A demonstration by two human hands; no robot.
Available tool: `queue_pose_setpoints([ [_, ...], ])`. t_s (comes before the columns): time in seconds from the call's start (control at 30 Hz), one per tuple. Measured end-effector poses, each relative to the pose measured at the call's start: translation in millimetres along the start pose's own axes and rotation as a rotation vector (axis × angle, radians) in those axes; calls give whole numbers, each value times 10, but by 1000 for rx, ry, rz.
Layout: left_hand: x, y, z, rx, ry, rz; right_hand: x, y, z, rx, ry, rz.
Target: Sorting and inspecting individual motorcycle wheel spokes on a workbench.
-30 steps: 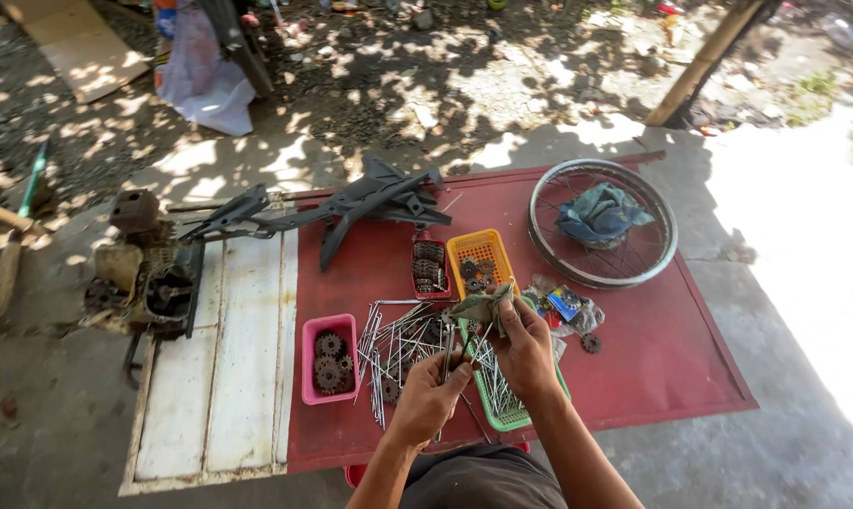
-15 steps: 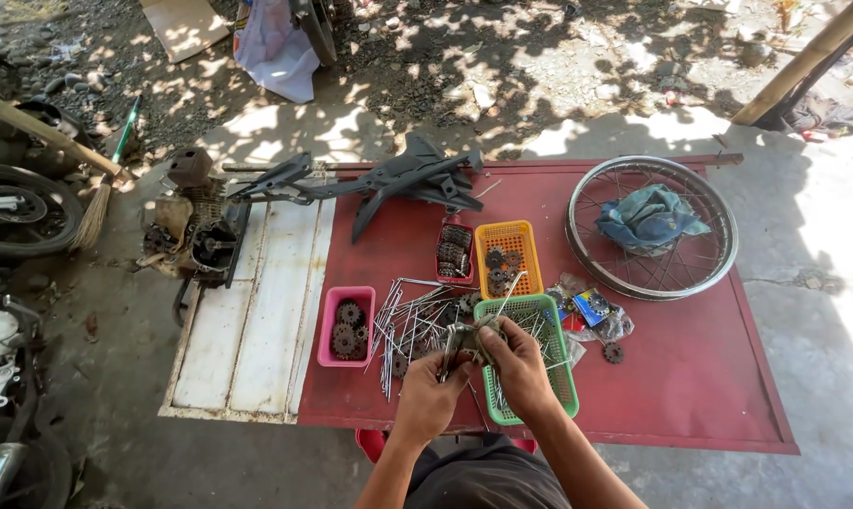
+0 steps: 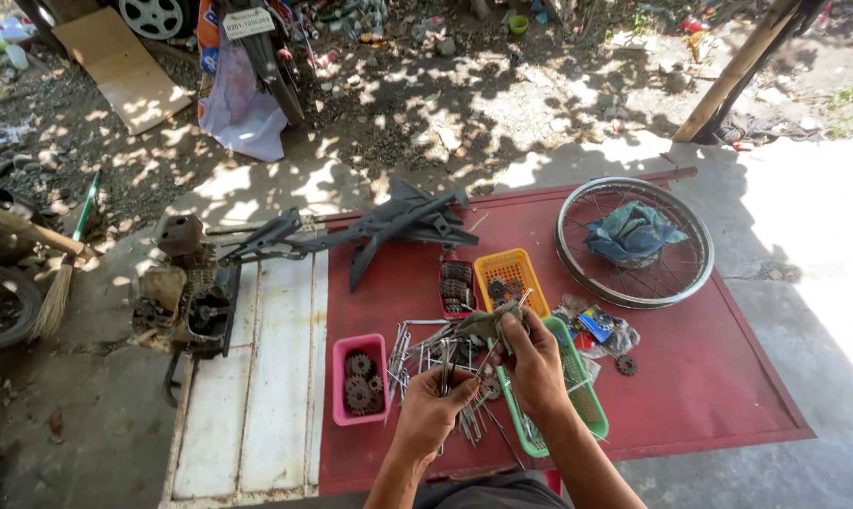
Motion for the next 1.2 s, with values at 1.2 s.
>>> queue_pose_setpoints([
  [1.2,10,-341,-422,-237,-50,-53,-459,-131,596,-84,-25,-112],
])
Point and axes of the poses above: each hand's wrist, its own x-axis away from the middle knuckle, its own z-axis out of the back of the hand, y = z × x, the point moved 7 cm from there along -x, towards the middle knuckle, and after that the axes turned 12 degrees about x, right-handed, at the moved point
